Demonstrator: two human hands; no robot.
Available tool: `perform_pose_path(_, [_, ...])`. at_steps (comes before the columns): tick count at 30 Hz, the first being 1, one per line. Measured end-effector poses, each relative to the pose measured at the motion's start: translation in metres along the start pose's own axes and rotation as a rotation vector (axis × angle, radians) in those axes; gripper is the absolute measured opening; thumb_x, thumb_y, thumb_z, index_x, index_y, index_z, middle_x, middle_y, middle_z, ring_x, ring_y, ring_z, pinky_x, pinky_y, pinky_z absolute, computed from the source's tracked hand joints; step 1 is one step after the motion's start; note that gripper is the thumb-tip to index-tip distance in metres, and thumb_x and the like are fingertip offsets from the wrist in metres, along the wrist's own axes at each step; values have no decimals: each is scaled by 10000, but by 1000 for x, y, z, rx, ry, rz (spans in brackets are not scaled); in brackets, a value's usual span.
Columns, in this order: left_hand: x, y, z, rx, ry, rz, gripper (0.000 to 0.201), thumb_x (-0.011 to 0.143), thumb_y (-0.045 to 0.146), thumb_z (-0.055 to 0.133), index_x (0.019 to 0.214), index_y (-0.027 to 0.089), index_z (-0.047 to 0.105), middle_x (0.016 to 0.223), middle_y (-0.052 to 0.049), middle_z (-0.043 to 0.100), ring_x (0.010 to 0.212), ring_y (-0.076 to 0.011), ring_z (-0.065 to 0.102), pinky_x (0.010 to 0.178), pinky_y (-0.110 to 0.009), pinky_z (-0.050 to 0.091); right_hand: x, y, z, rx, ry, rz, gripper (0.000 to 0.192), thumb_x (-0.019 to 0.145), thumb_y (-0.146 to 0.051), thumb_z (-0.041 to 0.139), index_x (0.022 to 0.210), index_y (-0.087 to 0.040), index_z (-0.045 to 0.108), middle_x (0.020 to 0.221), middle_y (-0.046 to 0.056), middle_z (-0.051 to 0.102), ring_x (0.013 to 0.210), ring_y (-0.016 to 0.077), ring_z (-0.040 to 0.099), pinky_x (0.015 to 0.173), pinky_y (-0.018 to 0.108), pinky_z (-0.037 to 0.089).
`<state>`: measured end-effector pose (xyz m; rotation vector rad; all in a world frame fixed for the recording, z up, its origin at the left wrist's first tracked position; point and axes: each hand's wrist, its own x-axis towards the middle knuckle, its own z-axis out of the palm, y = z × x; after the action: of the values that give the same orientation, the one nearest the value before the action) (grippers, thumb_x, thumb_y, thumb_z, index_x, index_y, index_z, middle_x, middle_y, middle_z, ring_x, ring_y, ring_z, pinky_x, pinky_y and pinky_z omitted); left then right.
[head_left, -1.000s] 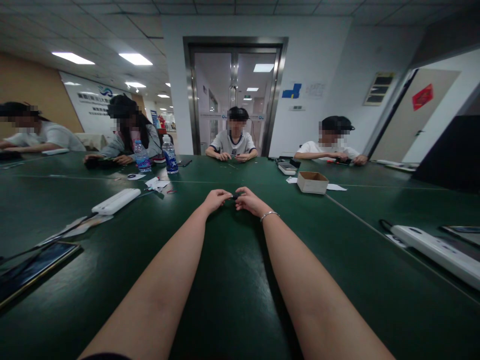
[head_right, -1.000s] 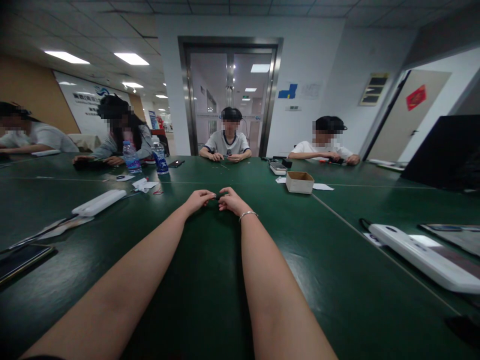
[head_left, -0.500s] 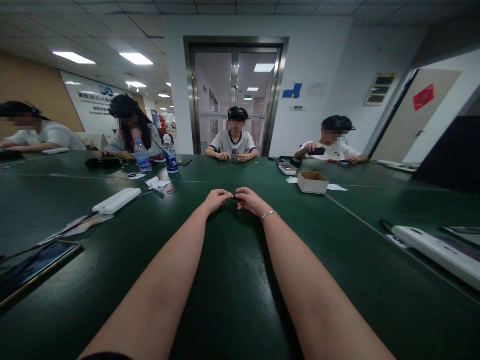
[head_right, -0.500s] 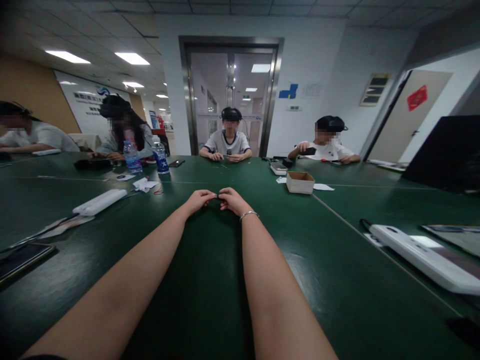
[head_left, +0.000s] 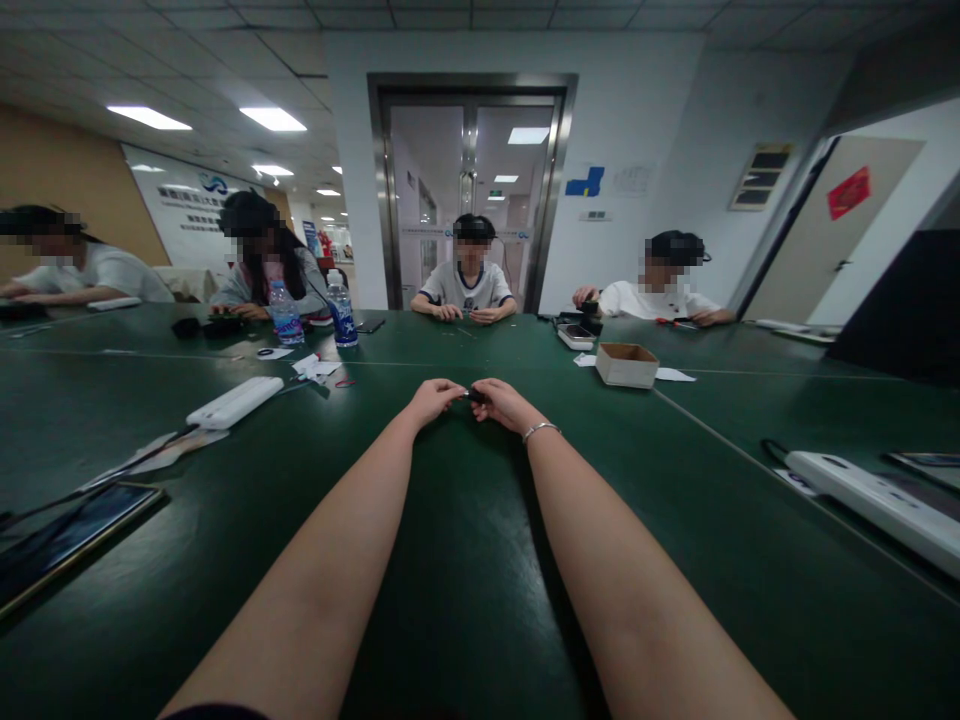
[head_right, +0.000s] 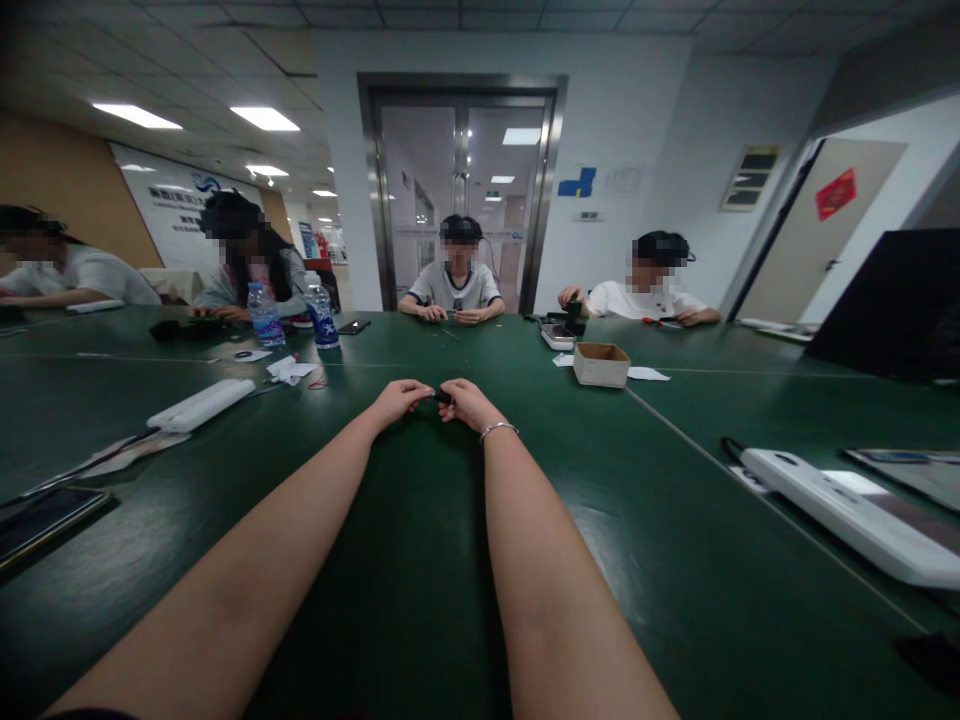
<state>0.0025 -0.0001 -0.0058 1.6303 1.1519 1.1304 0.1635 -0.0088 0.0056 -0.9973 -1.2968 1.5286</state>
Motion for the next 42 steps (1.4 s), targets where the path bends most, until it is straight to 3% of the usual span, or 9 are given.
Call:
perform_pose_path(4, [0,0,0,13,1,-1,256,640,351,625,757,124,644,624,-8,558,518,-77,433,485,-206,341,0,0,0,11,3,-24,217,778,-39,534,933,-162,445,615,-4,541,465,108,563,430,207,504])
perform_pose_path(8, [0,1,0,13,2,-3,253,643,352,618,747,122,641,608,-3,547,513,-77,430,490,-208,343,0,0,-1,-34,-20,-11,81,844,-133,480,914,-148,442,575,2,529,400,105,529,350,190,459])
perform_pose_path(16, [0,1,0,5,-3,0,286,634,366,615,765,113,638,599,5,532,502,-73,416,488,-212,335,3,1,-1,-29,-3,17,118,849,-172,502,933,-158,419,602,-6,533,380,100,526,332,194,456])
perform_pose_path(21, [0,1,0,3,-7,-12,278,627,354,622,770,116,639,593,8,526,514,-76,422,488,-211,337,3,0,-2,13,20,28,229,800,-31,503,968,-160,417,634,-5,547,442,109,566,412,222,513])
perform_pose_path(25, [0,1,0,8,-4,-10,260,638,347,610,755,116,632,574,14,518,500,-73,417,488,-213,337,1,-1,-1,11,5,31,51,862,-106,458,896,-137,436,589,13,538,411,114,551,372,209,486])
perform_pose_path(30, [1,0,0,9,-8,-2,280,624,366,625,754,118,636,594,8,535,513,-76,425,492,-213,337,0,-3,0,34,17,24,211,802,15,468,932,-148,434,590,-5,543,441,107,561,429,216,513])
perform_pose_path(35, [0,2,0,2,-5,-9,269,622,360,627,740,118,636,566,15,522,495,-74,414,490,-216,332,1,-2,0,-27,-18,22,34,857,-99,458,874,-128,459,544,11,531,397,113,531,346,192,462])
perform_pose_path(39, [0,2,-1,11,-5,-11,271,623,355,624,754,119,642,568,16,520,501,-76,418,488,-215,329,2,-1,0,15,2,14,234,767,21,517,922,-143,455,590,-2,557,459,107,567,441,202,510])
perform_pose_path(42, [0,2,-1,8,-2,-6,263,627,356,618,742,120,641,583,11,530,506,-76,423,495,-217,334,2,0,1,2,-23,-1,107,817,-64,520,882,-131,468,570,9,556,452,109,566,417,184,490])
